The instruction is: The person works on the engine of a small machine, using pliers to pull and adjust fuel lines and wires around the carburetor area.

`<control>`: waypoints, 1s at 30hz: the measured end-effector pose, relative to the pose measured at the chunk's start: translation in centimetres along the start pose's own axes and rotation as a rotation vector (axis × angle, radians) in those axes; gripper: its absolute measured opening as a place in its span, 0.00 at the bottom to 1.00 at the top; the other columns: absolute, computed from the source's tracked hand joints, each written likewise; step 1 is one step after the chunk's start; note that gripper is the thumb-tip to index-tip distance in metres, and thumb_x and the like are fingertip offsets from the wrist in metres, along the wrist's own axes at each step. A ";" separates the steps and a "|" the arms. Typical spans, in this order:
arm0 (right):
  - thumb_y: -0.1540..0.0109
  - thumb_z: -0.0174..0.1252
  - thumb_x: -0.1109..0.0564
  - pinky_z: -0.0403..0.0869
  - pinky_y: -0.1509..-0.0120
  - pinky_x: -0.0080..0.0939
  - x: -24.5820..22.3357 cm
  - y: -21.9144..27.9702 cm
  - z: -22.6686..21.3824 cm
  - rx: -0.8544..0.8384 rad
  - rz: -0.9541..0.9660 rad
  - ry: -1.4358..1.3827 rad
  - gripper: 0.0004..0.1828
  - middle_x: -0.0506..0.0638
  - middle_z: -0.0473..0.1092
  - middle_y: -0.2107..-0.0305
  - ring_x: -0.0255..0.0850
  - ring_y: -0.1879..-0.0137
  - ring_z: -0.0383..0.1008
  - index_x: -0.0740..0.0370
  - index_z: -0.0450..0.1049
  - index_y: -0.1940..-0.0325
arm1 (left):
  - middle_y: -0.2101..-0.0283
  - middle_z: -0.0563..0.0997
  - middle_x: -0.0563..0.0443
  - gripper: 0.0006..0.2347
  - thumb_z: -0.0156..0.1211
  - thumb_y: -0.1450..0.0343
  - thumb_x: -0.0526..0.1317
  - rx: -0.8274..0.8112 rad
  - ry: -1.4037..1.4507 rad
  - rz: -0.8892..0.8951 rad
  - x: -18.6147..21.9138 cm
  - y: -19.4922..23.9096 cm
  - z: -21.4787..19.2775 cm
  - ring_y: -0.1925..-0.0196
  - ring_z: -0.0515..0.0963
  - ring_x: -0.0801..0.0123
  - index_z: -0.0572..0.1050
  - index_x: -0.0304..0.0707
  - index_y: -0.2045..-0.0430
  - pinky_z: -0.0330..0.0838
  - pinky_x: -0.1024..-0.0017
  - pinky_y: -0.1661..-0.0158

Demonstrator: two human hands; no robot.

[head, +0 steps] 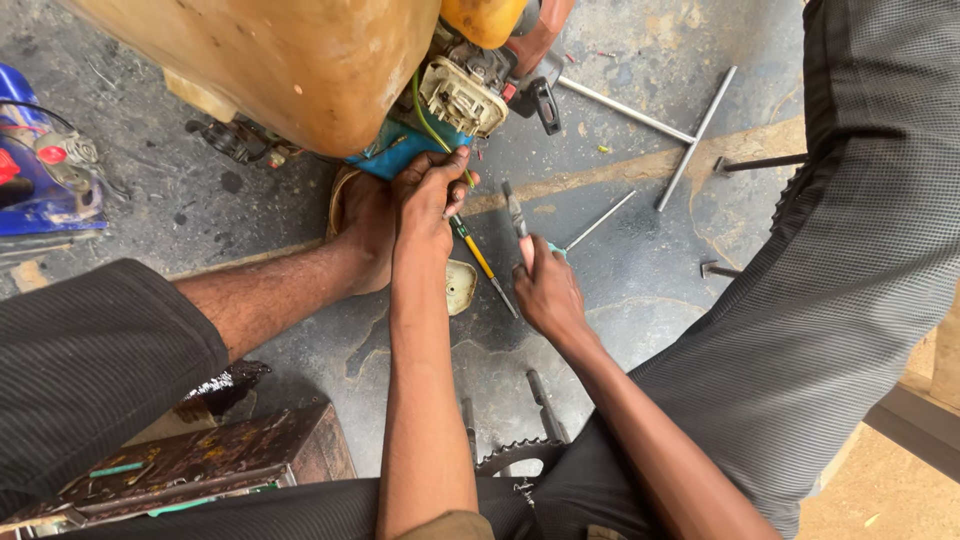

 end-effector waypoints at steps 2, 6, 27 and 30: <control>0.35 0.54 0.51 0.71 0.43 0.63 -0.1 -1.3 0.4 0.001 0.070 0.046 0.31 0.69 0.70 0.52 0.62 0.46 0.71 0.58 0.60 0.28 | 0.75 0.81 0.44 0.05 0.68 0.31 0.33 -0.005 -0.007 -0.011 0.3 -0.1 0.1 0.83 0.68 0.80 0.76 0.33 0.74 0.52 0.82 0.83; 0.34 0.56 0.54 0.74 0.43 0.56 -2.3 -1.8 -1.0 0.053 0.064 0.051 0.24 0.64 0.71 0.51 0.54 0.47 0.74 0.56 0.69 0.34 | 0.74 0.82 0.45 0.04 0.68 0.32 0.32 -0.025 -0.055 -0.048 0.7 -0.2 0.1 0.83 0.69 0.80 0.77 0.33 0.74 0.52 0.82 0.84; 0.46 0.56 0.74 0.75 0.44 0.49 -8.2 -3.6 -7.3 0.221 -0.726 -0.391 0.16 0.56 0.77 0.57 0.52 0.50 0.76 0.68 0.79 0.55 | 0.79 0.77 0.56 0.04 0.68 0.31 0.31 -0.111 -0.225 -0.173 1.7 0.0 1.1 0.82 0.68 0.81 0.78 0.35 0.75 0.53 0.82 0.84; 0.47 0.53 0.77 0.76 0.44 0.47 -8.3 -3.9 -6.7 0.211 -0.681 -0.451 0.19 0.55 0.77 0.57 0.49 0.51 0.78 0.68 0.78 0.55 | 0.78 0.77 0.54 0.01 0.65 0.31 0.31 -0.109 -0.232 -0.191 1.7 0.0 0.9 0.82 0.70 0.79 0.79 0.33 0.73 0.54 0.82 0.83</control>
Point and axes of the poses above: each hand's wrist, its own y-axis away from the middle knuckle, its own z-axis out of the palm, x = y × z, the point moved 3 cm from there along -y, towards the middle knuckle
